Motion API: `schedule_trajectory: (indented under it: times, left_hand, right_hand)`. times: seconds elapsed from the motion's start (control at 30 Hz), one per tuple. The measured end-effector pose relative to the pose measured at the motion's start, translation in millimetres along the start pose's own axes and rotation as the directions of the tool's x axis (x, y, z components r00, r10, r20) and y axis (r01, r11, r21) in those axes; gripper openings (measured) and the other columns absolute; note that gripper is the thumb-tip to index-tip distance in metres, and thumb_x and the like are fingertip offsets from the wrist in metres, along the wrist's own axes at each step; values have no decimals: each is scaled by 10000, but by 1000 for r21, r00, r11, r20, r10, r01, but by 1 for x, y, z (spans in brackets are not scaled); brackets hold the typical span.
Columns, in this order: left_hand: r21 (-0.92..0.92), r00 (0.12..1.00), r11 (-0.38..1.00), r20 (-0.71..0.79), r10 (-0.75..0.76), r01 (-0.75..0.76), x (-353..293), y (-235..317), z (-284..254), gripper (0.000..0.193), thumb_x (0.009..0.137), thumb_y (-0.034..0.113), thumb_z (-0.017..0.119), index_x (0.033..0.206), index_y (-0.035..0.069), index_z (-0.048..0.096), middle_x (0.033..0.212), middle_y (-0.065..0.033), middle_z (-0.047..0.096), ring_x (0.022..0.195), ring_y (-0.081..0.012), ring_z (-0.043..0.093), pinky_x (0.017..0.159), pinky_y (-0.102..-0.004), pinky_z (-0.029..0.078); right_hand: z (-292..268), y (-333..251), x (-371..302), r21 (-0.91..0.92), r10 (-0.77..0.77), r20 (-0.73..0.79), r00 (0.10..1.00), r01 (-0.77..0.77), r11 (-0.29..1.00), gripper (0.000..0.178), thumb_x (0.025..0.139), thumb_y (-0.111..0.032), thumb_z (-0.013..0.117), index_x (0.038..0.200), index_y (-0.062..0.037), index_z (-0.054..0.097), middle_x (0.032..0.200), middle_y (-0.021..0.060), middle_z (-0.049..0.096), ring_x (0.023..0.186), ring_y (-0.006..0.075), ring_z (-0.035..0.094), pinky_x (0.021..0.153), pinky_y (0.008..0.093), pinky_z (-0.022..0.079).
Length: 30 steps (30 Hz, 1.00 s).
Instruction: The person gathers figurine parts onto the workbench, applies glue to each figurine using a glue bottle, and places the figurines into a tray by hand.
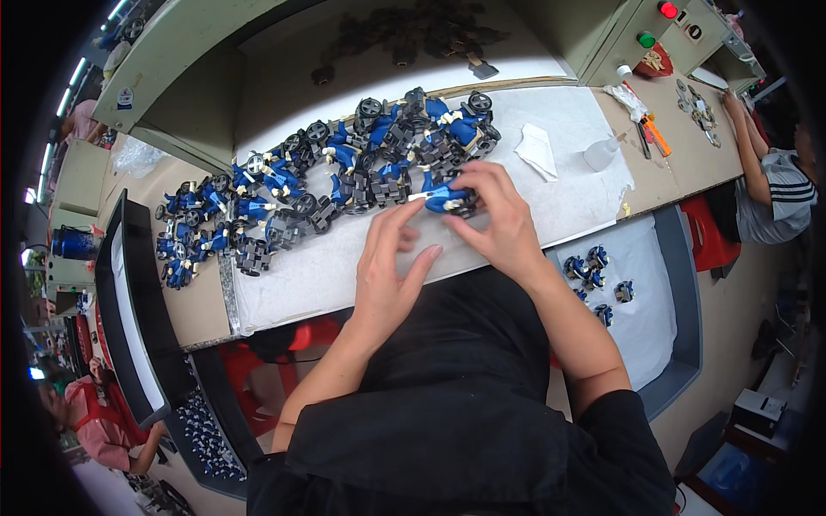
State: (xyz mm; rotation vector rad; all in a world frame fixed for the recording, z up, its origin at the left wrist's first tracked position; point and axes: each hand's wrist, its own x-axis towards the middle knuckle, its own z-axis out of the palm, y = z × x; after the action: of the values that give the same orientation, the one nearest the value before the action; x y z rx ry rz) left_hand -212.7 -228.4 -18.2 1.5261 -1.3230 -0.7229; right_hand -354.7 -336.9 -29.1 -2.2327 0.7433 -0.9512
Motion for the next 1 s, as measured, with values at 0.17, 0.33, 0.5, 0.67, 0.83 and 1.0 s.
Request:
schedule_trajectory:
  times: [0.17, 0.33, 0.5, 0.67, 0.83, 1.0]
  left_hand:
    - [-63, 967, 965, -46, 250, -253, 8, -2, 9, 575, 719, 61, 704, 1241, 24, 465, 1205, -157, 517, 1173, -305, 464, 978, -386, 371]
    - [-109, 973, 970, -100, 206, -217, 16, -9, 11, 313, 727, -24, 668, 1028, 17, 594, 1036, -127, 592, 927, -246, 598, 768, -282, 481]
    - [237, 951, 937, -112, 289, -257, 19, -12, 18, 262, 719, -21, 671, 965, 12, 589, 943, -131, 591, 864, -268, 589, 710, -324, 465]
    - [326, 933, 909, -157, 323, -260, 21, -16, 20, 271, 715, -26, 664, 971, 9, 584, 967, -143, 587, 923, -296, 571, 802, -359, 448]
    - [422, 916, 864, -158, 368, -274, 14, 1, 16, 410, 710, -2, 684, 1100, 24, 559, 1124, -175, 536, 982, -318, 546, 847, -376, 431]
    - [557, 837, 673, 75, 542, -486, 30, 43, -11, 382, 678, 33, 701, 1047, 48, 602, 1042, -135, 583, 935, -297, 547, 817, -377, 423]
  right_hand:
    - [-13, 2, -10, 830, 194, 301, 934, -356, 429, 318, 772, 31, 608, 1071, -35, 522, 1098, 64, 552, 962, 150, 569, 793, 277, 477]
    - [-11, -4, -18, 752, 266, 333, 905, -425, 504, 355, 786, 23, 606, 1132, -17, 540, 1118, 79, 498, 936, 107, 560, 779, 229, 468]
    - [-65, 18, -32, 287, 283, -563, 776, -137, 948, 304, 778, 8, 616, 1074, -12, 550, 1070, 87, 533, 891, 137, 568, 792, 246, 454]
    - [-104, 76, -21, 105, 268, -660, 702, -267, 958, 456, 763, -86, 669, 1164, -19, 463, 1081, 117, 577, 989, 202, 557, 831, 322, 450]
    - [-107, 107, -21, -4, 305, -482, 821, -350, 937, 518, 778, -140, 673, 1191, -7, 389, 1163, 134, 551, 934, 226, 596, 839, 353, 454]
    - [-113, 92, -30, 676, 546, -452, 705, -129, 726, 420, 817, -103, 606, 1165, -20, 385, 959, 122, 573, 806, 212, 623, 746, 310, 488]
